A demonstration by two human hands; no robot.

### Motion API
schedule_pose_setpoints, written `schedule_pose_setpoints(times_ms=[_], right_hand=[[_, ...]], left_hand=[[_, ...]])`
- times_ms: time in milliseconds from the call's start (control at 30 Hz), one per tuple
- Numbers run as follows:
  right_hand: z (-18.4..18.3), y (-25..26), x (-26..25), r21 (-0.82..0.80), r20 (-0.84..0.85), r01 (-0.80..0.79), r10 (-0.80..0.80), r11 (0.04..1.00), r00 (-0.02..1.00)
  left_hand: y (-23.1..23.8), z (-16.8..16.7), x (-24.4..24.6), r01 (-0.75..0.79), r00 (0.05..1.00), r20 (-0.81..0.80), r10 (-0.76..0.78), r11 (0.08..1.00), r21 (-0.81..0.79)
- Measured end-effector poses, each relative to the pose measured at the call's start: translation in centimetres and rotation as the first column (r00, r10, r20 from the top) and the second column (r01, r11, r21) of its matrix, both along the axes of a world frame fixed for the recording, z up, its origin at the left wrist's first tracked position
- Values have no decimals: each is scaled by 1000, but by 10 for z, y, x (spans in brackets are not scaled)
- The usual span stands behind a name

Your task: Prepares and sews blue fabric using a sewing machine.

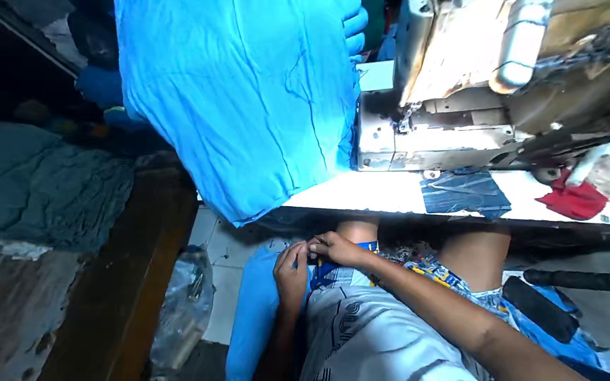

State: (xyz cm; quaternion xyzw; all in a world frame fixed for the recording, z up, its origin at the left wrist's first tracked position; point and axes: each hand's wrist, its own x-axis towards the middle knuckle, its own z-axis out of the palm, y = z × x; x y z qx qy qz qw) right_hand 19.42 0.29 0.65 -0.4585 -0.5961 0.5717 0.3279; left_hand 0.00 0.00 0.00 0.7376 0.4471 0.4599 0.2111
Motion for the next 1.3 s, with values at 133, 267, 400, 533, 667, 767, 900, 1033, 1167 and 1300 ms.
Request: schedule_pose_setpoints(times_ms=[133,267,400,533,667,767,900,1033,1167,1300], right_hand=[[24,-21,49,-20,-4,11,-11,1000,1000],[53,-31,80,-8,63,-37,38,999,997],[97,-19,98,148,53,12,-20,989,998],[139,6,109,377,-111,111,-74,920,991],[172,33,119,425,-176,280,-224,861,958],[191,62,124,463,-162,383,-348,800,923],[217,102,124,439,-173,452,-420,777,891],[246,142,110,316,-214,431,-379,845,900],[245,187,98,323,-213,408,-355,854,910],[243,200,94,351,-386,531,-397,772,833]], left_hand=[[59,58,60,191,978,49,-204,964,185],[129,132,100,217,976,-54,-211,925,311],[212,204,139,207,978,-80,-191,914,348],[262,226,167,162,980,-154,-127,956,243],[227,222,149,207,971,-174,-167,947,246],[209,224,132,179,983,-87,-161,947,268],[196,231,119,167,986,-38,-163,958,235],[195,238,117,192,981,-39,-188,956,223],[197,240,116,215,976,-28,-214,952,219],[199,237,113,192,981,-18,-192,959,208]])
